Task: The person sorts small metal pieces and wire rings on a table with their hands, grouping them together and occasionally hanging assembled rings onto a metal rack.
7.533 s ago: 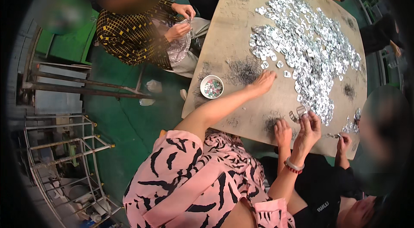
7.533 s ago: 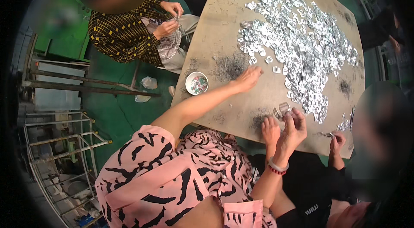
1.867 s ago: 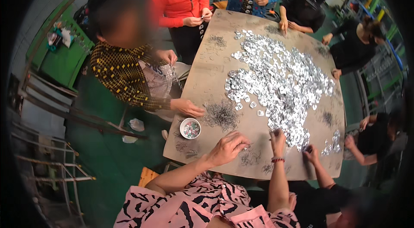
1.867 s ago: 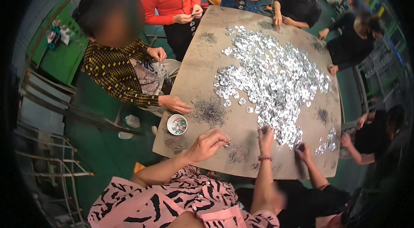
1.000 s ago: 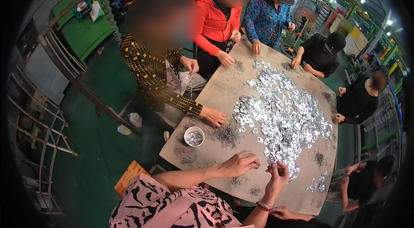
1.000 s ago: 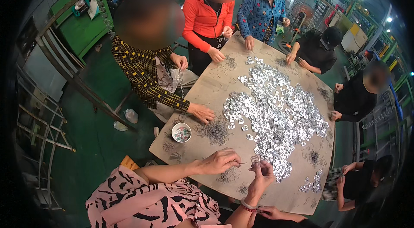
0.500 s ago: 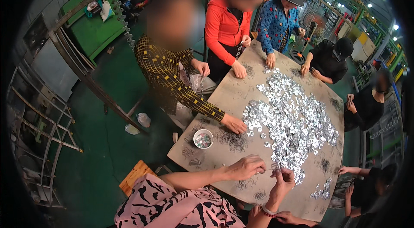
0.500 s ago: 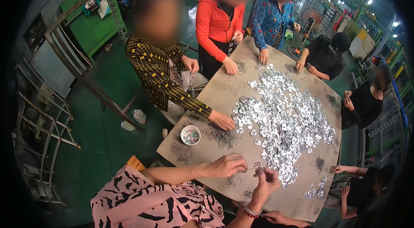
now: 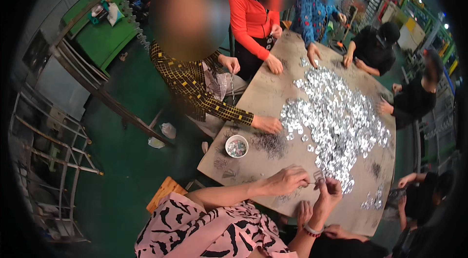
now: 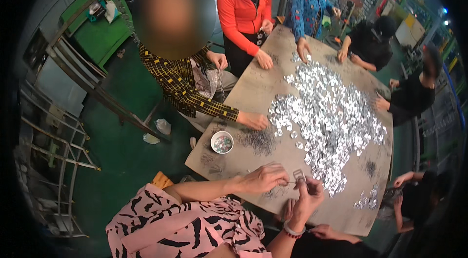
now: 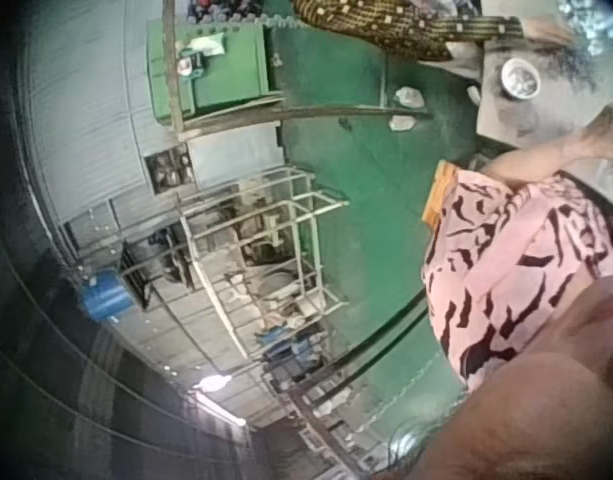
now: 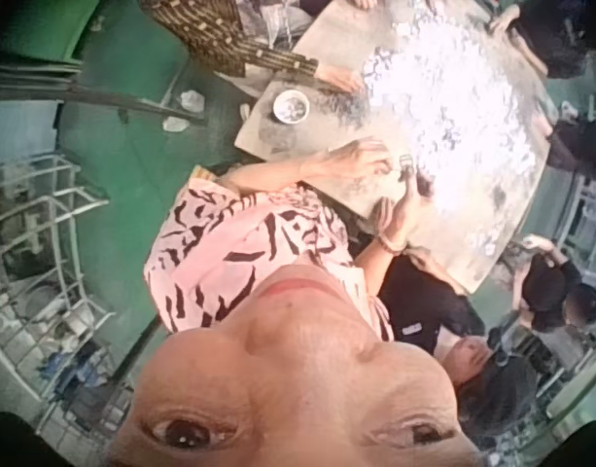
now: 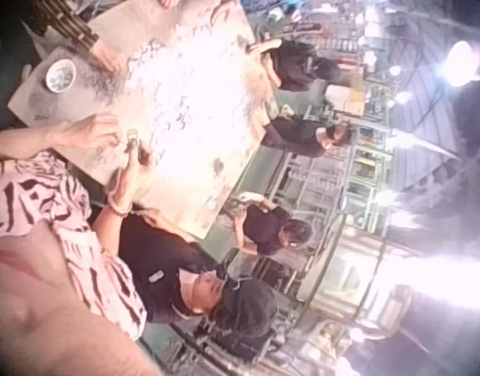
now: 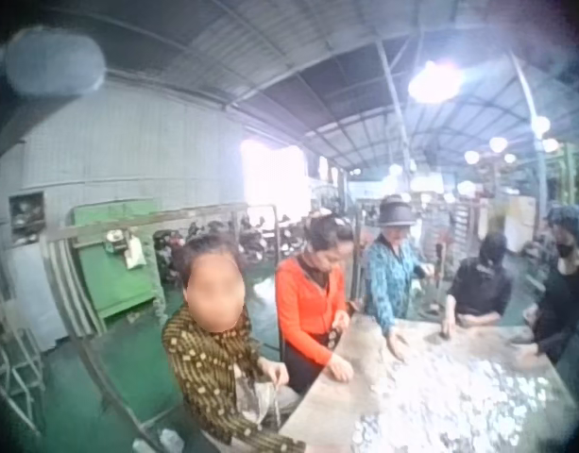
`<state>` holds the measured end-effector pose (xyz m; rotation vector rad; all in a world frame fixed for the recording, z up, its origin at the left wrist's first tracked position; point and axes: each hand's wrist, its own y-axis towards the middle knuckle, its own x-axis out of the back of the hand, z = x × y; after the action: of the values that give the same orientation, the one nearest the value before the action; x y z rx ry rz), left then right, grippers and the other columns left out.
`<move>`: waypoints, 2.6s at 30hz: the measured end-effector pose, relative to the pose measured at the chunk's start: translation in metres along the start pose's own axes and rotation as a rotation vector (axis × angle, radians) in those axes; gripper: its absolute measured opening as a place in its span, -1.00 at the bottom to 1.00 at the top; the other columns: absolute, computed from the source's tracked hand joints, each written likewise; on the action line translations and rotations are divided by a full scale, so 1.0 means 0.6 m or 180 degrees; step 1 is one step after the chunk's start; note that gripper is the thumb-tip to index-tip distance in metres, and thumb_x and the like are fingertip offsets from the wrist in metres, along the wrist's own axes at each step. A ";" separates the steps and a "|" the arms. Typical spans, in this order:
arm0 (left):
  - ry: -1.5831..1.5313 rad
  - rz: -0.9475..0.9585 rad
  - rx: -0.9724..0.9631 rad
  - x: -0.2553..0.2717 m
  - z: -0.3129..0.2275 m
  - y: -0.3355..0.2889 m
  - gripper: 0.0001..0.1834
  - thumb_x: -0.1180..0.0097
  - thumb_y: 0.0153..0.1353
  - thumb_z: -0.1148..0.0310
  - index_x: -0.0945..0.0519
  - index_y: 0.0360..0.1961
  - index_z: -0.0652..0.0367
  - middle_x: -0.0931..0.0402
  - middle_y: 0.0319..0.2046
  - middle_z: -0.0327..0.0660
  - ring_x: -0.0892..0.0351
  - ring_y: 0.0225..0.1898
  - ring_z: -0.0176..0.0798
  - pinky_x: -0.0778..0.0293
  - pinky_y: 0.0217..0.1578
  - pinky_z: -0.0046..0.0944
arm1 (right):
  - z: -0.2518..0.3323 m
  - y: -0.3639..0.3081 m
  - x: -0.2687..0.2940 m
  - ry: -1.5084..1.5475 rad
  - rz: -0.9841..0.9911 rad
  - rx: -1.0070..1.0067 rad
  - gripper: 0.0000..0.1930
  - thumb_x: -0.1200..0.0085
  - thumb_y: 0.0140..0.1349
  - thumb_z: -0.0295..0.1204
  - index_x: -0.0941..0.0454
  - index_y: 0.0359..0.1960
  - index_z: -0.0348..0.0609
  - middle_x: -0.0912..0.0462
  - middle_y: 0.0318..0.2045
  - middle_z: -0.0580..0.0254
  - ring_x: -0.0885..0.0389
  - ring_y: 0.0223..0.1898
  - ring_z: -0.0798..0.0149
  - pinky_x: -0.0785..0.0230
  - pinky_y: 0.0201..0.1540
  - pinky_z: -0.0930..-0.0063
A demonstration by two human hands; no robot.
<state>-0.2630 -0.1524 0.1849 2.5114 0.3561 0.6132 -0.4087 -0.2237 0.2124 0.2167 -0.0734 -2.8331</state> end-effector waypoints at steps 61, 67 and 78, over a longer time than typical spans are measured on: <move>0.1651 0.0997 0.2374 -0.023 0.334 -0.091 -0.63 -0.07 0.15 0.16 -0.47 -0.34 0.34 -0.50 -0.39 0.25 -0.51 -0.26 0.28 -0.42 -0.27 0.12 | 0.015 -0.024 0.037 0.0906 -0.0789 -0.0040 -0.89 -0.03 0.03 -0.74 -0.47 -0.38 -0.35 -0.57 -0.47 0.13 -0.55 -0.47 0.32 -0.41 -0.42 0.51; 0.2141 0.1612 0.1878 -0.041 0.340 -0.096 -0.81 -0.03 0.09 0.47 -0.51 -0.32 0.41 -0.50 -0.31 0.23 -0.55 -0.26 0.23 -0.52 -0.29 0.05 | 0.020 -0.013 0.028 0.0971 -0.0623 -0.0049 -0.88 -0.06 0.06 -0.73 -0.47 -0.35 -0.36 -0.59 -0.46 0.08 -0.56 -0.48 0.32 -0.43 -0.42 0.53; 0.2262 0.1086 0.1312 0.014 0.289 -0.009 -0.89 -0.03 0.06 0.47 -0.50 -0.42 0.31 -0.53 -0.35 0.11 -0.56 -0.39 0.15 -0.48 -0.35 0.04 | 0.038 0.000 0.023 0.0863 -0.0498 -0.0049 -0.89 -0.08 0.06 -0.71 -0.49 -0.35 -0.38 -0.61 -0.46 0.12 -0.57 -0.47 0.37 -0.43 -0.40 0.57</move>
<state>-0.1717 -0.2194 0.0534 2.6735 0.3239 1.7332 -0.4252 -0.2270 0.2331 0.6252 0.0252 -2.9263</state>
